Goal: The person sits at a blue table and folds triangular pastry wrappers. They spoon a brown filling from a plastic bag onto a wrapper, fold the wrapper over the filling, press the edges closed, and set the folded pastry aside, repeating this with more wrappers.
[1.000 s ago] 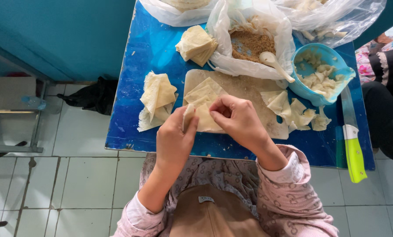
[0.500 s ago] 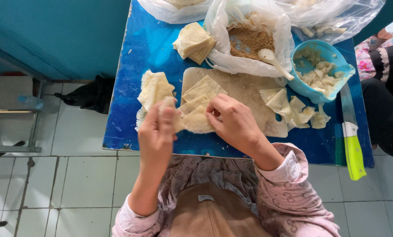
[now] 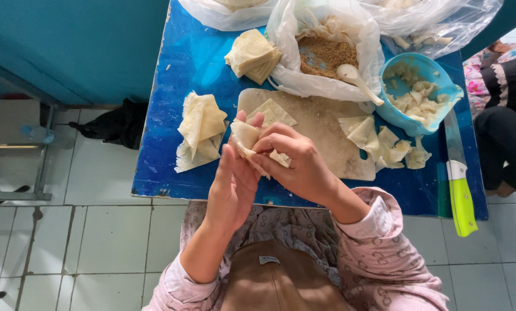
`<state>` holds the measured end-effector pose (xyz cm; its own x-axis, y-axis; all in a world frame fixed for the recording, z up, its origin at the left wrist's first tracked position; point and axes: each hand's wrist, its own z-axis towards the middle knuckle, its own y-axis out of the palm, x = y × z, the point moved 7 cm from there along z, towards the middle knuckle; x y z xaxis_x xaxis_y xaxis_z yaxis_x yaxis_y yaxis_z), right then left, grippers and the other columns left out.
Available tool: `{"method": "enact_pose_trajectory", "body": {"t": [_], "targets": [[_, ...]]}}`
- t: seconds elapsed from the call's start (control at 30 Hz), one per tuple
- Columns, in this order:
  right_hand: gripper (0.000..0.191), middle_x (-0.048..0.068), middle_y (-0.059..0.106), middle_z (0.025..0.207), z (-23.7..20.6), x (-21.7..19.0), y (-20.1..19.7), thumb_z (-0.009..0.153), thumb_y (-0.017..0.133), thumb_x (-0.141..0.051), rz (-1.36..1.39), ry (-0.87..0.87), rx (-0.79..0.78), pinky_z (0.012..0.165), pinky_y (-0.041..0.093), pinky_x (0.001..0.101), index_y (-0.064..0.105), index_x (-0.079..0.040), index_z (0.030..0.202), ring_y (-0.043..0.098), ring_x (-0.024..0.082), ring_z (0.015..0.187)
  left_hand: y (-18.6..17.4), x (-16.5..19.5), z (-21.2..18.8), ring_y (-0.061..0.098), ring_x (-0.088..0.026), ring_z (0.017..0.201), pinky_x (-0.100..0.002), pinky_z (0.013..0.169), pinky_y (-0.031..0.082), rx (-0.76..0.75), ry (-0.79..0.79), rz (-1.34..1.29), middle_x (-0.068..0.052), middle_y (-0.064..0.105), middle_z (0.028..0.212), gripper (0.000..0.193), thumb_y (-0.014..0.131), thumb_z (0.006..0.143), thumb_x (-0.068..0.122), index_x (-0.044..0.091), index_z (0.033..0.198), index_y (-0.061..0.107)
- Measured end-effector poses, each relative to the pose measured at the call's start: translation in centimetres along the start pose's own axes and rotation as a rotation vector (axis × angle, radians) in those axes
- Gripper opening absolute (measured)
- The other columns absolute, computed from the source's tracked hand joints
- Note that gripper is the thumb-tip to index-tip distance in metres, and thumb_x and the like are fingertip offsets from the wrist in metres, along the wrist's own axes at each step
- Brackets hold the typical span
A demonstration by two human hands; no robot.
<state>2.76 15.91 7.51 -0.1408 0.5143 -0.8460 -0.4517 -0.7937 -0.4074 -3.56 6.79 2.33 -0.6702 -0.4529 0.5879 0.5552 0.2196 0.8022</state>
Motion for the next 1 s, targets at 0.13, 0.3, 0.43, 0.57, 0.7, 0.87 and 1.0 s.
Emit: {"method": "enact_pose_trajectory", "body": {"t": [0.13,0.3,0.43,0.57,0.7,0.87,1.0], "targets": [[0.009,0.007,0.069,0.105,-0.4,1.6,-0.2,0.097,0.069,-0.002,0.083,0.038,-0.059,0.081,0.053,0.0257,0.071,0.001,0.105,0.064,0.012,0.092,-0.7,0.3,0.2,0.045,-0.024,0.144,-0.038,0.119,0.039,0.067,-0.007,0.128,-0.016,0.039,0.162,0.063,0.045,0.109,0.018,0.006,0.165,0.020],[0.010,0.006,0.068,0.103,-0.8,4.9,-0.6,0.101,0.065,-0.003,0.484,0.255,-0.004,0.084,0.050,0.0264,0.071,0.004,0.105,0.062,0.011,0.095,-1.7,0.2,0.5,0.051,-0.025,0.141,-0.037,0.118,0.042,0.114,0.049,0.087,-0.018,0.050,0.154,0.054,0.041,0.109,0.012,0.007,0.161,0.029],[0.014,0.008,0.071,0.097,-0.9,7.5,-2.1,0.100,0.061,-0.007,0.940,0.421,0.129,0.085,0.054,0.0296,0.068,0.004,0.105,0.067,0.016,0.090,-3.4,3.0,0.2,0.057,-0.023,0.138,-0.036,0.116,0.045,0.244,0.301,0.543,-0.017,0.059,0.145,0.036,0.042,0.113,0.009,0.002,0.148,0.047],[0.013,0.009,0.072,0.095,-1.2,8.8,-4.9,0.099,0.058,-0.007,1.056,0.432,0.305,0.082,0.057,0.0327,0.065,0.002,0.104,0.071,0.017,0.086,-3.6,7.4,0.0,0.064,-0.024,0.126,-0.035,0.111,0.052,0.339,0.517,1.112,-0.015,0.061,0.138,0.021,0.047,0.116,0.009,0.005,0.136,0.054],[0.012,0.008,0.068,0.095,-2.1,8.3,-6.9,0.104,0.060,-0.006,0.799,0.329,0.431,0.076,0.047,0.0264,0.067,0.004,0.108,0.062,0.013,0.083,-4.3,9.6,2.7,0.066,-0.029,0.111,-0.038,0.099,0.051,0.462,0.351,1.636,-0.010,0.068,0.118,0.035,0.057,0.108,0.012,0.009,0.143,0.056],[0.010,0.014,0.066,0.098,-4.2,0.6,-5.1,0.100,0.064,-0.007,-0.447,-0.152,0.398,0.085,0.055,0.0330,0.063,0.003,0.101,0.069,0.028,0.092,-0.7,9.9,-0.4,0.058,-0.038,0.123,-0.048,0.104,0.045,0.358,0.869,1.909,-0.017,0.060,0.135,0.041,0.064,0.103,0.010,0.003,0.142,0.053],[0.022,0.018,0.068,0.114,-5.0,-2.9,1.2,0.084,0.066,-0.005,-0.915,-0.503,-0.028,0.097,0.053,0.0426,0.066,0.002,0.105,0.068,0.035,0.109,-0.8,9.0,-2.7,0.060,-0.035,0.119,-0.046,0.103,0.047,0.338,0.822,1.762,-0.016,0.063,0.129,0.033,0.065,0.106,0.007,0.006,0.138,0.057]]}}
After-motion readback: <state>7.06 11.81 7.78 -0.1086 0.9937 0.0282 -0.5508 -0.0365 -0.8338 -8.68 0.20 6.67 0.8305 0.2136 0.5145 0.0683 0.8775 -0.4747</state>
